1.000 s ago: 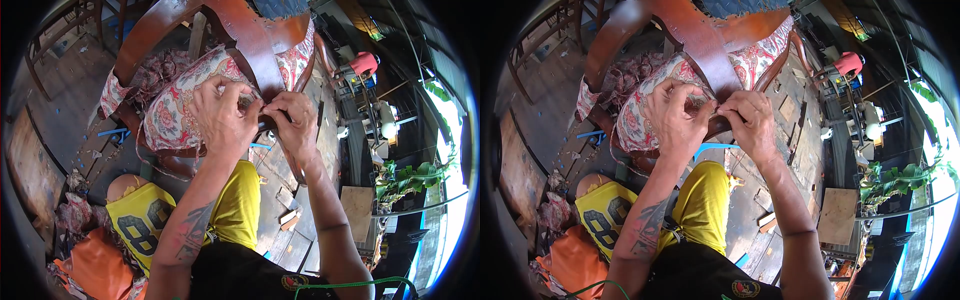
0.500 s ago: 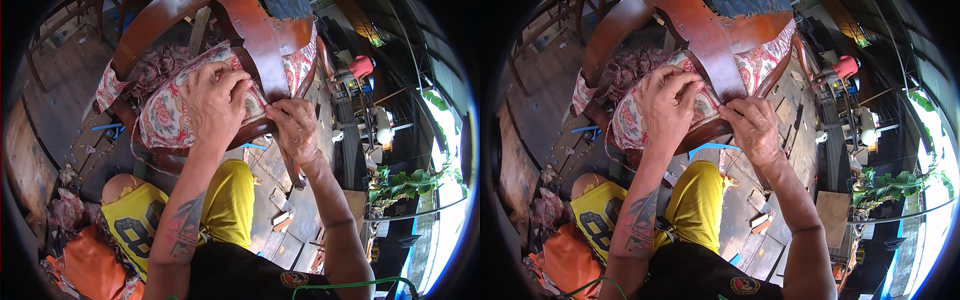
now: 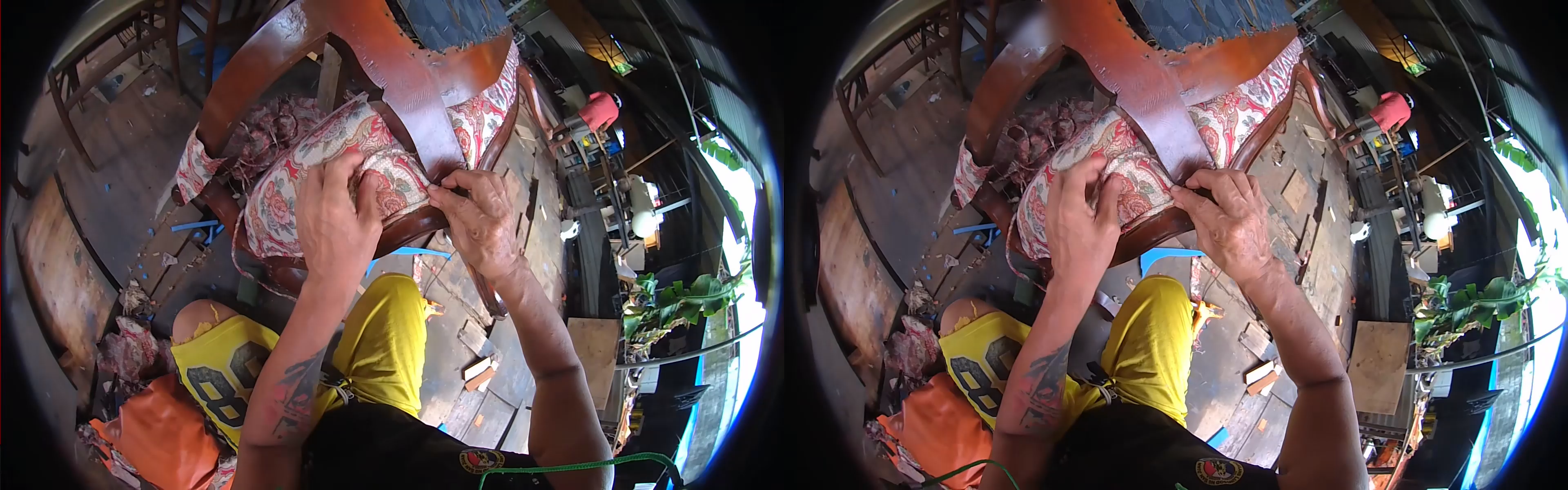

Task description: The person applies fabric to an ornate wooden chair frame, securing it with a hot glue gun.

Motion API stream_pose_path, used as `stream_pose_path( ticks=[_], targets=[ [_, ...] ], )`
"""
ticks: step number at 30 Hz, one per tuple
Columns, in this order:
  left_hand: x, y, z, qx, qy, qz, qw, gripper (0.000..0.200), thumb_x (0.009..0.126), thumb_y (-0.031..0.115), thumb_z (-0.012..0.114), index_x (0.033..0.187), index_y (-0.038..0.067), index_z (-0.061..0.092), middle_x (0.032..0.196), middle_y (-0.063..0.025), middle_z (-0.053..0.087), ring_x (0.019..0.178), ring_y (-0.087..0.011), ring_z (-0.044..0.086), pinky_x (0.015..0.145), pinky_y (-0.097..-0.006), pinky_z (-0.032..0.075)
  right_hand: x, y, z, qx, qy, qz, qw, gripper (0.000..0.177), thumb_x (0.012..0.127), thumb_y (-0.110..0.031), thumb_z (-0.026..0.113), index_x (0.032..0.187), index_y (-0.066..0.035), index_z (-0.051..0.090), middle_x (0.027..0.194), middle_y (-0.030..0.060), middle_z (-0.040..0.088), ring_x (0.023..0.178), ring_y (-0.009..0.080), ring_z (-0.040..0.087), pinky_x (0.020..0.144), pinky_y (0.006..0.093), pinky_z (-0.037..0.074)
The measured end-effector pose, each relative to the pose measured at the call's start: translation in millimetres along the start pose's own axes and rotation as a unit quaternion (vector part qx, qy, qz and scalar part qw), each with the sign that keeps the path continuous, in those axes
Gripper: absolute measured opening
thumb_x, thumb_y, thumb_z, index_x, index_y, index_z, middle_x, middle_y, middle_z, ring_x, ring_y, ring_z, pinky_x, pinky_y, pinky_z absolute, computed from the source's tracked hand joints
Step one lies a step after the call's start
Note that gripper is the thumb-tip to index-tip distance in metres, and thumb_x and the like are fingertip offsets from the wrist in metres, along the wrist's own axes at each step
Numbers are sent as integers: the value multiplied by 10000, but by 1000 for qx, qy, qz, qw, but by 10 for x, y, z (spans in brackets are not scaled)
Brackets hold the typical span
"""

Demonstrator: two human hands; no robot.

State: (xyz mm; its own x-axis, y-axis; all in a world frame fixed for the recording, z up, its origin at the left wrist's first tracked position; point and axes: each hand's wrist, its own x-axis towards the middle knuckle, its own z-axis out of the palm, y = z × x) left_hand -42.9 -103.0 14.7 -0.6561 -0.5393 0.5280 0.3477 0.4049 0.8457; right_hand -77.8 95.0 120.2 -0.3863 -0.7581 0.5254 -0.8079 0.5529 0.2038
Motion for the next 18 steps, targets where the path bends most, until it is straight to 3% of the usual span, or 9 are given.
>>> stream_pose_path(
  ticks=[2, 3, 6, 9, 11, 18],
  targets=[
    [-126, 66, -126, 11, -41, -55, 998, 214, 978, 100, 775, 1170, 47, 697, 1046, -147, 702, 971, -364, 692, 829, -473, 552, -3, 26, 2, 2, 2, -2, 1000, 332, 778, -58, 856, 1102, -130, 846, 1139, 45, 715, 1062, 259, 684, 878, 420, 509],
    [-161, 95, -157, 15, -44, -50, 998, 214, 978, 100, 775, 1170, 47, 697, 1046, -147, 702, 971, -364, 692, 829, -473, 552, -6, 31, -2, 0, -2, -6, 1000, 333, 781, -58, 852, 1106, -132, 846, 1138, 47, 708, 1066, 261, 683, 876, 425, 508],
    [-220, 259, -191, -9, -51, -35, 998, 189, 1042, 106, 742, 1193, 0, 704, 1038, -128, 722, 867, -240, 698, 780, -361, 551, -3, -6, -25, -1, -1, 5, 1000, 336, 787, -57, 845, 1114, -134, 846, 1129, 51, 688, 1042, 267, 672, 868, 431, 505],
    [-265, 411, -125, -84, -25, 14, 996, 173, 1047, 105, 739, 1181, -1, 709, 1021, -131, 726, 837, -219, 696, 745, -347, 551, -24, -16, -24, 9, -10, 22, 1000, 332, 793, -53, 838, 1114, -134, 844, 1107, 57, 665, 1002, 280, 655, 857, 427, 501],
    [-346, 562, -119, -129, -68, -33, 989, 156, 1033, 90, 751, 1149, -8, 713, 996, -132, 730, 793, -216, 708, 711, -356, 561, -47, 4, -4, 14, -7, 26, 1000, 333, 787, -51, 843, 1112, -126, 843, 1087, 60, 662, 985, 284, 647, 852, 427, 500],
    [-444, 681, 27, -122, -85, 49, 988, 176, 978, 83, 780, 1131, 31, 709, 966, -107, 719, 788, -268, 676, 730, -408, 534, -82, 40, 34, 9, 0, 32, 999, 338, 746, -40, 871, 1081, -68, 838, 1026, 69, 660, 959, 291, 636, 836, 433, 494]
  ],
)
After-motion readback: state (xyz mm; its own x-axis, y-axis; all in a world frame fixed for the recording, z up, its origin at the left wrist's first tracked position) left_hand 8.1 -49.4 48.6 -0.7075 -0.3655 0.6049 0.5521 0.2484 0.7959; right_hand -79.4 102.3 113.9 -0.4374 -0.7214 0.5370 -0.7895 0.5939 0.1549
